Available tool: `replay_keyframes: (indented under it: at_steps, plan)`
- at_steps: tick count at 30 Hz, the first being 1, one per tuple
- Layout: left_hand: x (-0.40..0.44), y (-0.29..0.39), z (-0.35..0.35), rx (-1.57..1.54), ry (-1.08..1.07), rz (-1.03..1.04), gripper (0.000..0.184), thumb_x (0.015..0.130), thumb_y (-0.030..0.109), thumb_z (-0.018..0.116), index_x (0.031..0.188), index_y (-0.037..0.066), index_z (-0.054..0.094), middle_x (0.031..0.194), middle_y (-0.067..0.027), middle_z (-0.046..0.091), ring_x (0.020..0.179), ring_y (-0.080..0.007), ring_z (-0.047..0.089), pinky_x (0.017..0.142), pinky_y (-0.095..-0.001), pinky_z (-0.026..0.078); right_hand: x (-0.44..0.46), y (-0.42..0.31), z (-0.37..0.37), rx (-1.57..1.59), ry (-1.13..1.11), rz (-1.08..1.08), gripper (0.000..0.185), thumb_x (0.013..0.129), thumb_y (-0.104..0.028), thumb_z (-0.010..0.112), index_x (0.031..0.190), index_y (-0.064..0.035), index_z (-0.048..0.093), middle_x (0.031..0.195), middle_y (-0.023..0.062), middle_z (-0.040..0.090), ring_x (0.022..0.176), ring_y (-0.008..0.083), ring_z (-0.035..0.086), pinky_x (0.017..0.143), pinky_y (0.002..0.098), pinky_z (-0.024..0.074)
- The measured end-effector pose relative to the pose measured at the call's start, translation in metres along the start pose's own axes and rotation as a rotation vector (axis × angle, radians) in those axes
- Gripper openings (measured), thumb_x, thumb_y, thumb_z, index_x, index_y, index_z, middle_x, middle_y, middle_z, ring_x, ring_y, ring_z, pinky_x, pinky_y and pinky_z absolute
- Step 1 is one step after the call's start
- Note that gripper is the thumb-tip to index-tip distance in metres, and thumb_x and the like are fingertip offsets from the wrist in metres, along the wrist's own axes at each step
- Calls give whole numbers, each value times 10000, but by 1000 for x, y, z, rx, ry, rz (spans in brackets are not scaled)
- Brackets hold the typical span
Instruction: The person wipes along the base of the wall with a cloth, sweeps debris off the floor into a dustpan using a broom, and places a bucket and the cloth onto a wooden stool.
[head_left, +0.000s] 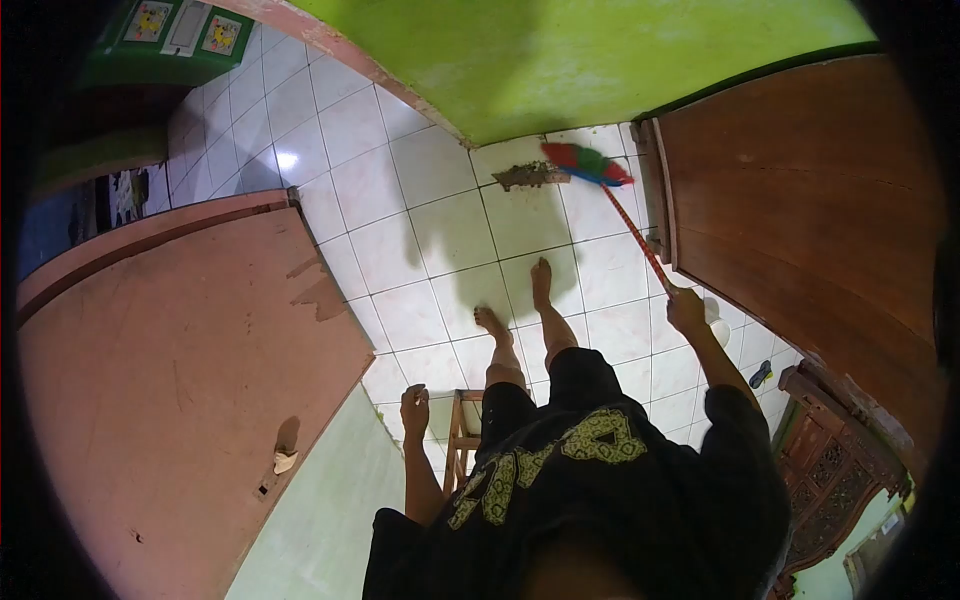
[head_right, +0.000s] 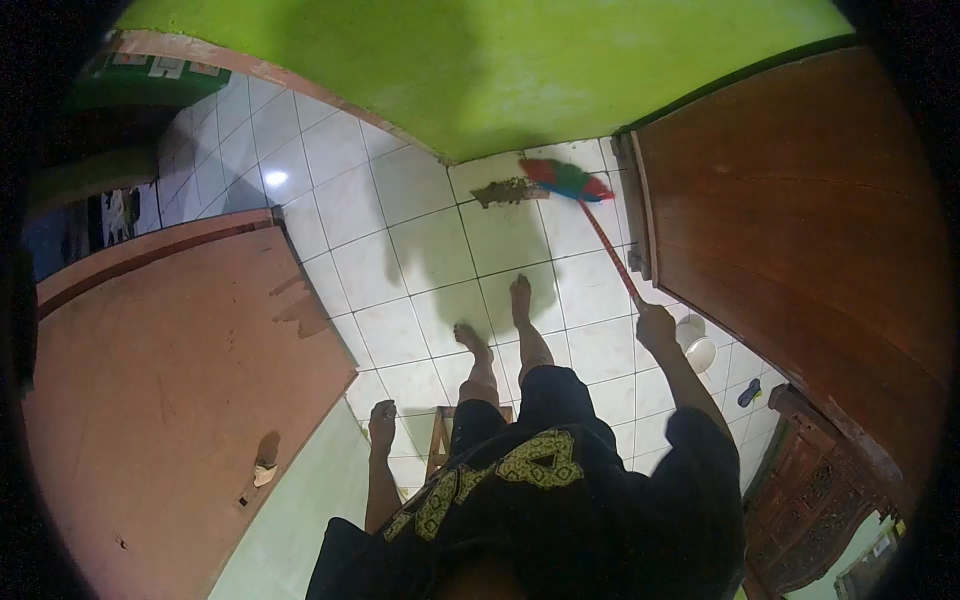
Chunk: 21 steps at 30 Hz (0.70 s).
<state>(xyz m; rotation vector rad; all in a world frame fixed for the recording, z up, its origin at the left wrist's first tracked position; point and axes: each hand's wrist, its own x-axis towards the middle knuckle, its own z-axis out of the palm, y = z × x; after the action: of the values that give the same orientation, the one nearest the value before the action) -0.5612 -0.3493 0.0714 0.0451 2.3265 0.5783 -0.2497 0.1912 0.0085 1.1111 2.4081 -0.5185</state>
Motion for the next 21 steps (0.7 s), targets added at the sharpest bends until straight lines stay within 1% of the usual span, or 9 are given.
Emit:
replay_keyframes:
  at_steps: [5, 6, 9, 10, 13, 15, 17, 19, 21]
  plan:
    - [-14, -14, -5, 16, -2, -194, 237, 854, 218, 551, 1042, 78, 590, 992, -115, 610, 939, -221, 567, 815, -332, 444, -38, -30, -75, 16, -55, 154, 417, 748, -116, 572, 1164, -143, 553, 700, 176, 585, 682, 352, 585, 610, 449, 476]
    - [-17, -13, -1, 36, -6, -256, 249, 859, 232, 545, 1036, 63, 590, 997, -115, 610, 938, -219, 567, 816, -332, 443, -32, -33, -73, 7, -11, 142, 355, 746, -119, 571, 1100, -101, 578, 715, 186, 582, 692, 371, 578, 620, 457, 471]
    - [-16, -29, 13, -6, -52, -134, 273, 862, 252, 544, 1036, 46, 588, 1003, -116, 607, 948, -216, 563, 829, -332, 435, 11, -25, -24, 4, 157, 125, 290, 736, -108, 571, 1018, -40, 589, 747, 204, 586, 729, 380, 579, 651, 458, 471]
    - [-17, -34, 17, -17, -63, -102, 297, 868, 272, 536, 1041, 36, 585, 1000, -116, 605, 956, -215, 557, 845, -332, 426, 20, -34, -22, 38, 80, 154, 218, 722, -86, 570, 920, 5, 591, 777, 207, 595, 769, 373, 584, 684, 448, 473]
    - [-20, -21, 15, 0, -36, -31, 295, 872, 273, 525, 1049, 44, 580, 1013, -121, 595, 958, -219, 558, 850, -333, 425, 14, -39, 1, 108, -5, 107, 220, 725, -95, 522, 918, -16, 594, 747, 191, 600, 730, 351, 602, 652, 426, 482]
    - [-20, -12, 9, -18, -31, -102, 304, 867, 276, 532, 1063, 45, 568, 1025, -128, 586, 951, -233, 564, 844, -335, 432, -2, -54, -6, 193, -15, 16, 329, 723, -92, 550, 1042, -36, 601, 766, 193, 609, 727, 335, 611, 646, 398, 484]
    - [-13, -37, 7, -66, 81, -183, 328, 826, 220, 601, 1116, 78, 541, 1037, -130, 565, 959, -247, 561, 828, -344, 440, -19, -59, -26, 290, -24, 35, 392, 722, -87, 564, 1112, -53, 589, 792, 202, 615, 726, 326, 617, 637, 388, 483]
    - [-1, -104, -6, 55, 357, -125, 428, 769, 162, 670, 1147, 81, 485, 1001, -115, 554, 905, -217, 531, 809, -351, 432, -30, -65, -54, 368, -92, 207, 416, 724, -90, 570, 1139, -70, 581, 835, 227, 614, 729, 323, 620, 633, 377, 480]
    - [8, -179, -60, 49, 571, -271, 449, 752, 163, 692, 1127, 72, 462, 924, -101, 528, 822, -179, 477, 738, -340, 414, -37, -69, -72, 349, -41, 264, 423, 726, -95, 563, 1149, -71, 576, 852, 236, 611, 735, 327, 620, 639, 380, 480]
